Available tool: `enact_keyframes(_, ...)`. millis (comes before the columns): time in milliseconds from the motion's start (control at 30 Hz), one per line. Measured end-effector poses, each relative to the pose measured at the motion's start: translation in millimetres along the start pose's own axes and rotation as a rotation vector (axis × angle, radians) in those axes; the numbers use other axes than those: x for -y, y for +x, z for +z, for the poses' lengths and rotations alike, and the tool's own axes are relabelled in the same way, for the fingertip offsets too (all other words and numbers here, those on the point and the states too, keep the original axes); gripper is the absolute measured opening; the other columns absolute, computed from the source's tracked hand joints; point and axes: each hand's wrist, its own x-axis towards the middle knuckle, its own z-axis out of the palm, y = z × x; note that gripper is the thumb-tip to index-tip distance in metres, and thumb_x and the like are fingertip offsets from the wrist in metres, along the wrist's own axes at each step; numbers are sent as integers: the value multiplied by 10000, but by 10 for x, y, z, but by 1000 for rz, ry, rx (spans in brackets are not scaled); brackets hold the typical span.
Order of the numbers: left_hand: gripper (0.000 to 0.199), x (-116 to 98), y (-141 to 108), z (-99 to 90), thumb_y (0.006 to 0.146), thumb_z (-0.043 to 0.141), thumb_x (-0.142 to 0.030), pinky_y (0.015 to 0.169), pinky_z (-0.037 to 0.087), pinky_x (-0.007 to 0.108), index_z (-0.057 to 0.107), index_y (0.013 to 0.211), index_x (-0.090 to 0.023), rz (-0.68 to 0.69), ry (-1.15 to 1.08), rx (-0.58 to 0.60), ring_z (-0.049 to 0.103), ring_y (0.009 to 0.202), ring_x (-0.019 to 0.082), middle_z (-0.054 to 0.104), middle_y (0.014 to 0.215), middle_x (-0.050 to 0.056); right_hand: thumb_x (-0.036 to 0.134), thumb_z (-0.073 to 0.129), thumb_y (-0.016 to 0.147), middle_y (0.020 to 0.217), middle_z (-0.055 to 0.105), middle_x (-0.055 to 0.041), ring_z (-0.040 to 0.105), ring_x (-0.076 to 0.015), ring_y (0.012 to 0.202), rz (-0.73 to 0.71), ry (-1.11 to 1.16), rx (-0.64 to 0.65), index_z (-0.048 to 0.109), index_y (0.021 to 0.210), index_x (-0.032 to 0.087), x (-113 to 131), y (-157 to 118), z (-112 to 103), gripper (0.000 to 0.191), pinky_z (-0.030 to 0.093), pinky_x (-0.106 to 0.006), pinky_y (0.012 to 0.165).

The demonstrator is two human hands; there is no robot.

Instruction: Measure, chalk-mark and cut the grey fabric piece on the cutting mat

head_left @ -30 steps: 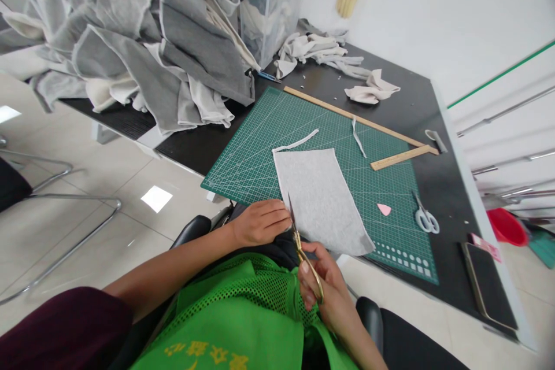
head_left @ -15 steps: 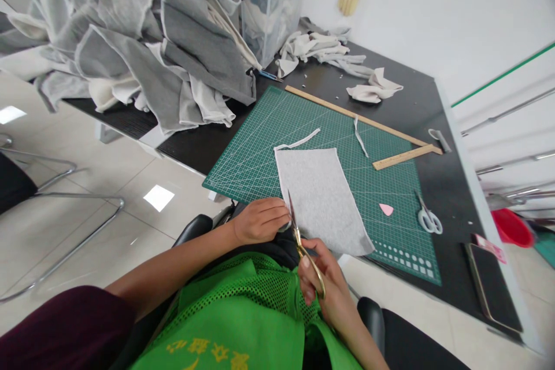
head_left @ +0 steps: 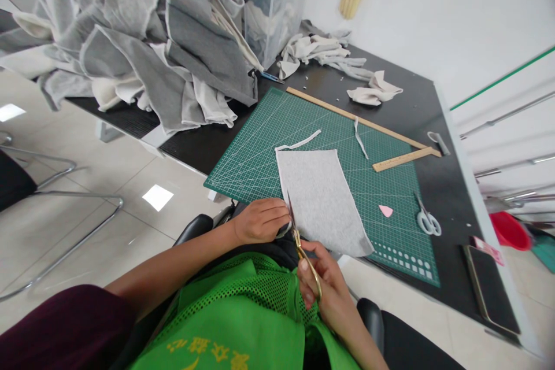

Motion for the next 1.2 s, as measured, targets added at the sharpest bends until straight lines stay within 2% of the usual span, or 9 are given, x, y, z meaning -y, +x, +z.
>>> enact_keyframes(200, 197, 2, 13, -15, 915, 568, -87, 933, 646, 401, 684, 1069, -130, 2, -22, 4, 721, 1043, 226, 760, 998, 118, 564, 664, 935, 534, 432, 126, 348, -68, 402, 21, -37, 4, 517, 1207, 256, 60, -20, 37, 437, 346, -181, 402)
enact_keyframes(400, 181, 2, 10, -3, 890, 605, -72, 924, 648, 404, 689, 1048, -101, 13, -24, -11, 721, 1030, 238, 757, 982, 128, 531, 655, 956, 523, 438, 132, 343, -63, 394, 6, -8, 11, 511, 1212, 249, 17, -10, 11, 407, 338, -176, 403)
enact_keyframes(700, 187, -2, 0, -8, 897, 596, -98, 912, 649, 410, 674, 1062, -138, -4, -49, -2, 725, 1044, 234, 762, 993, 120, 540, 673, 935, 570, 437, 123, 339, -64, 395, -3, 70, -4, 529, 1181, 255, 28, 77, 26, 403, 356, -172, 372)
enact_keyframes(900, 206, 1, 3, -2, 865, 629, -77, 888, 656, 415, 668, 1067, -93, 7, -44, -27, 727, 1004, 253, 757, 974, 139, 545, 682, 924, 572, 417, 128, 328, -57, 396, 0, 75, -30, 530, 1160, 244, 83, 135, 94, 411, 350, -162, 368)
enact_keyframes(1200, 158, -5, 4, -6, 906, 595, -114, 891, 658, 398, 676, 1039, -143, -9, -40, -29, 723, 1023, 230, 756, 983, 105, 525, 678, 939, 596, 414, 126, 347, -56, 423, -6, 2, -7, 502, 1159, 253, 41, 127, 50, 392, 361, -157, 388)
